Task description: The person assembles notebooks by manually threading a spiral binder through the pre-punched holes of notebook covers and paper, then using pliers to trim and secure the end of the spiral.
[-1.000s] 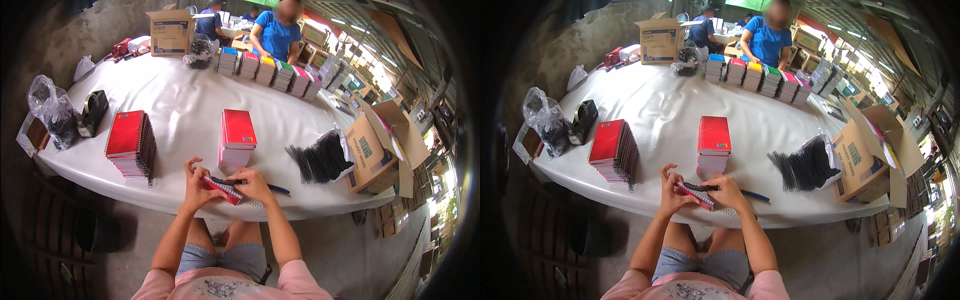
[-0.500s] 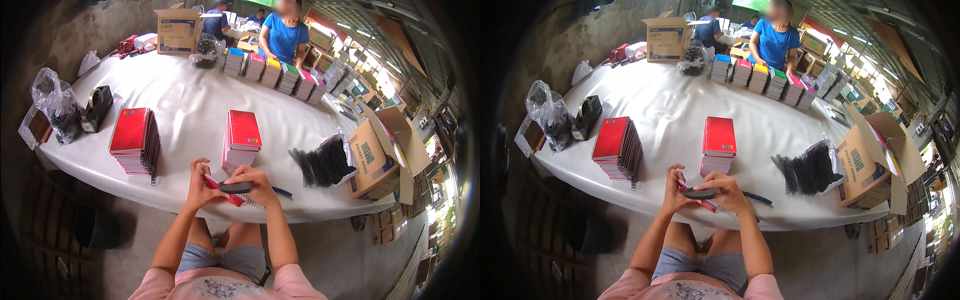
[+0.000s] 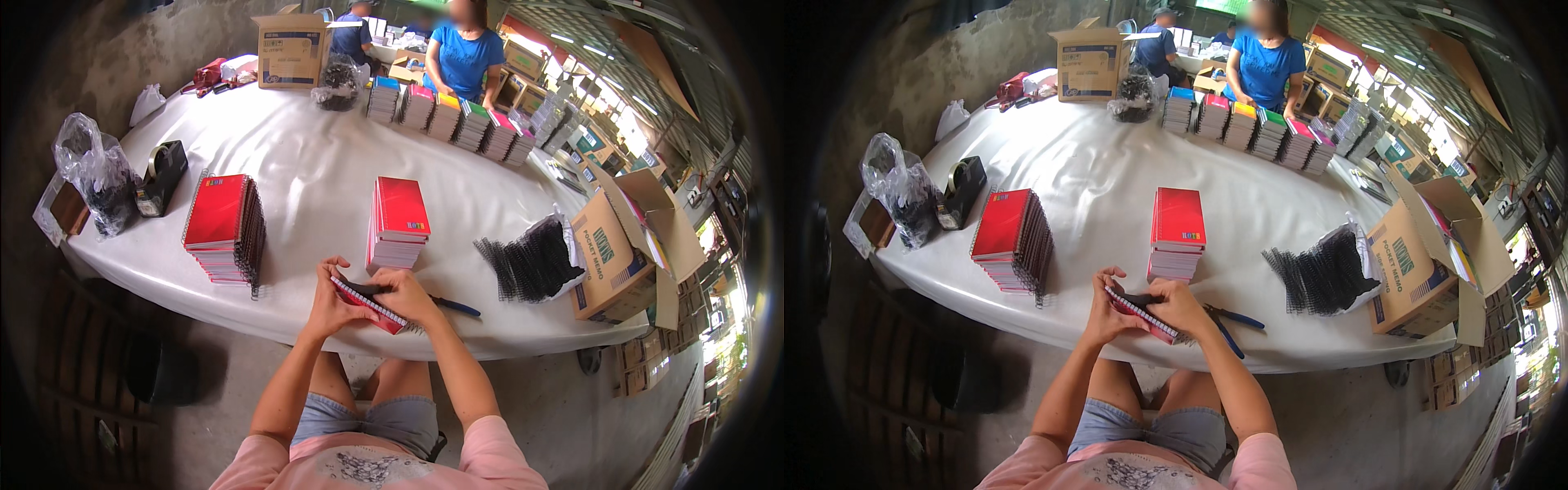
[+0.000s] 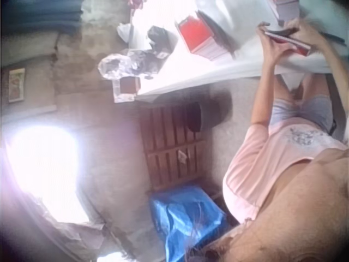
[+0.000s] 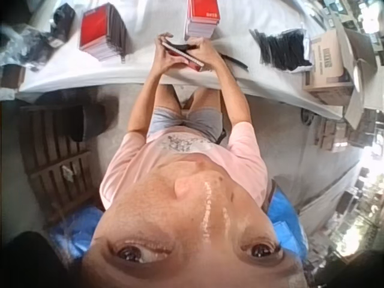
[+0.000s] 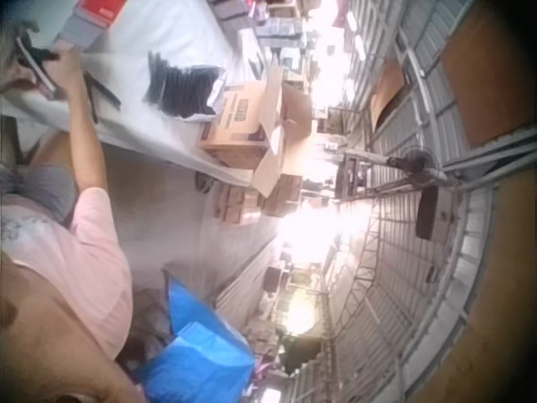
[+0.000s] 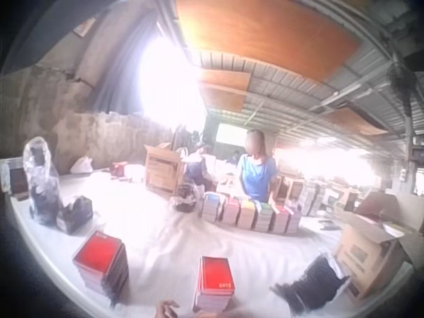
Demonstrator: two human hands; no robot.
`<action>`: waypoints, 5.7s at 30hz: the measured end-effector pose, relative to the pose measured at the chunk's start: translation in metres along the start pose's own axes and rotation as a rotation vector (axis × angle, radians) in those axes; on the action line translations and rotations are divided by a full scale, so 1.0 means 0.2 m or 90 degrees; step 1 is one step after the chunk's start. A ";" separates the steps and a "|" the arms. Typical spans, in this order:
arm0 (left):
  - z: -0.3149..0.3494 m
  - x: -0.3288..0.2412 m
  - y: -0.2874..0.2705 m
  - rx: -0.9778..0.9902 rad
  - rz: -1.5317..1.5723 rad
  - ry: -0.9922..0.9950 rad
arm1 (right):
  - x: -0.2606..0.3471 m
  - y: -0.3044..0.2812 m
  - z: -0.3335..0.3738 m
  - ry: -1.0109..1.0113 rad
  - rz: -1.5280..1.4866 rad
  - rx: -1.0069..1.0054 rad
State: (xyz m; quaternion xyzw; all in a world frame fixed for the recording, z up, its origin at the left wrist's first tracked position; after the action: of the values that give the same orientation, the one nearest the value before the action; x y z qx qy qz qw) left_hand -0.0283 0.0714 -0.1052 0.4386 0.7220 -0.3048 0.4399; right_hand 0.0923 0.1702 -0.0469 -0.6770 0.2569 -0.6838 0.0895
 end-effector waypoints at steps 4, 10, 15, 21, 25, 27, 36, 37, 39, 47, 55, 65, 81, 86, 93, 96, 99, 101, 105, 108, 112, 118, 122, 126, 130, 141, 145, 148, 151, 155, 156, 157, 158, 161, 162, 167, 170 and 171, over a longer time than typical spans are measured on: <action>0.00 0.00 0.00 0.002 0.005 0.021 | 0.08 -0.01 0.00 -0.073 -0.068 -0.039; 0.01 0.03 0.01 0.012 -0.086 0.084 | 0.03 0.02 -0.04 0.037 0.041 -0.029; 0.02 0.04 -0.01 0.036 -0.071 0.120 | 0.10 -0.04 0.03 -0.110 0.033 -0.106; 0.03 0.05 -0.01 -0.008 0.151 0.026 | 0.04 -0.52 0.40 -0.016 0.253 -0.616; 0.05 0.01 -0.07 -0.110 0.217 0.063 | -0.29 -0.55 0.38 0.214 0.610 -0.397; 0.04 -0.02 -0.05 -0.138 0.227 0.065 | -0.49 -0.52 0.42 0.273 0.631 -0.191; 0.09 -0.12 0.02 -0.280 0.292 -0.027 | -0.19 -0.10 0.62 0.259 0.483 -0.265; 0.09 -0.11 0.03 -0.288 0.292 -0.041 | -0.21 -0.03 0.63 0.301 0.627 -0.247; 0.09 -0.07 0.07 -0.256 0.272 -0.075 | -0.27 0.00 0.66 0.246 0.605 -0.313; 0.11 -0.19 0.12 -0.236 0.328 -0.078 | 0.09 0.08 0.60 0.133 0.120 -0.467; 0.12 -0.21 0.10 -0.257 0.245 -0.018 | 0.37 0.25 0.44 0.067 0.404 -0.317; 0.14 -0.21 0.08 -0.256 0.114 0.094 | 0.41 0.24 0.38 0.084 0.414 -0.265; 0.15 -0.22 0.05 -0.175 0.038 0.225 | 0.24 0.23 0.40 0.142 -0.415 -0.018; 0.13 -0.27 0.04 -0.308 0.265 0.018 | 0.20 0.09 0.52 -0.022 0.015 -0.139; 0.11 -0.35 0.01 -0.304 0.322 0.006 | -0.08 -0.18 0.63 0.221 0.522 -0.188; 0.13 -0.42 -0.01 -0.301 0.329 0.047 | -0.14 -0.16 0.58 0.288 0.540 -0.180; 0.14 -0.51 -0.02 -0.298 0.321 0.086 | -0.08 -0.15 0.49 0.221 0.430 -0.175; 0.17 -0.54 -0.03 -0.309 0.323 0.090 | -0.01 -0.03 0.41 -0.102 -0.221 -0.229; 0.22 -0.61 -0.09 -0.329 0.318 0.127 | 0.18 0.14 0.25 -0.218 -0.277 -0.309; 0.26 -0.70 -0.17 -0.326 0.193 0.124 | 0.36 0.10 0.12 -0.260 -0.240 -0.372; 0.33 -0.78 -0.37 -0.385 -0.095 0.214 | 0.58 0.10 -0.16 -0.267 -0.181 -0.396; 0.25 -0.91 -0.68 -0.562 -0.480 0.194 | 0.86 0.11 -0.72 -0.266 0.039 -0.239; 0.15 -0.82 -0.83 -0.560 -0.456 0.071 | 0.79 0.16 -1.04 -0.210 0.114 -0.154; 0.17 -0.62 -0.93 -0.486 -0.469 -0.007 | 0.59 0.26 -1.18 -0.147 0.145 -0.072; 0.14 -0.60 -0.92 -0.537 -0.300 0.129 | 0.50 0.30 -1.20 -0.188 -0.101 -0.098; -0.04 -0.46 -0.90 -0.614 -0.193 0.167 | 0.40 0.43 -1.29 -0.148 -0.458 -0.181; -0.04 -0.45 -0.90 -0.602 -0.188 0.184 | 0.37 0.42 -1.29 -0.121 -0.427 -0.180; -0.05 -0.47 -0.87 -0.614 -0.190 0.107 | 0.36 0.43 -1.30 -0.130 -0.422 -0.178; -0.04 -0.49 -0.88 -0.625 -0.195 0.130 | 0.37 0.42 -1.29 -0.116 -0.373 -0.187; -0.03 -0.44 -0.93 -0.587 -0.192 0.159 | 0.44 0.38 -1.24 -0.100 -0.148 -0.228; -0.02 -0.44 -0.95 -0.611 -0.196 0.228 | 0.47 0.35 -1.21 -0.154 -0.094 -0.280; 0.00 -0.46 -0.94 -0.608 -0.193 0.199 | 0.47 0.28 -1.18 -0.156 -0.090 -0.290; 0.05 -0.48 -0.97 -0.647 -0.181 0.225 | 0.50 0.22 -1.13 -0.196 -0.037 -0.327; 0.16 -0.59 -0.99 -0.743 -0.233 0.253 | 0.48 -0.08 -0.87 -0.195 0.106 -0.433; 0.20 -0.63 -1.00 -0.772 -0.243 0.267 | 0.42 -0.20 -0.78 -0.168 0.217 -0.475; 0.25 -0.85 -0.82 -0.762 -0.236 0.432 | 0.14 -0.55 -0.28 0.286 0.366 -0.495; 0.22 -0.93 -0.66 -0.698 -0.255 0.524 | 0.01 -0.55 -0.23 0.405 0.276 -0.366; 0.22 -0.94 -0.61 -0.659 -0.292 0.550 | -0.03 -0.55 -0.23 0.406 0.196 -0.288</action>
State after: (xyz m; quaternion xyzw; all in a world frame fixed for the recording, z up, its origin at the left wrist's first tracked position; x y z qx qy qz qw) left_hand -0.0793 -0.0849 0.0522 0.0924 0.9579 0.1932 0.1913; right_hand 0.0732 0.2774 0.0011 -0.3879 0.5137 -0.7640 -0.0441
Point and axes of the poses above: each hand's wrist, its own z-axis away from the middle knuckle, its own y-axis out of the palm, x = y × z, the point moved 3 cm from there along -z, towards the middle knuckle, and after that the axes turned 12 degrees about x, right-handed, at the moved point
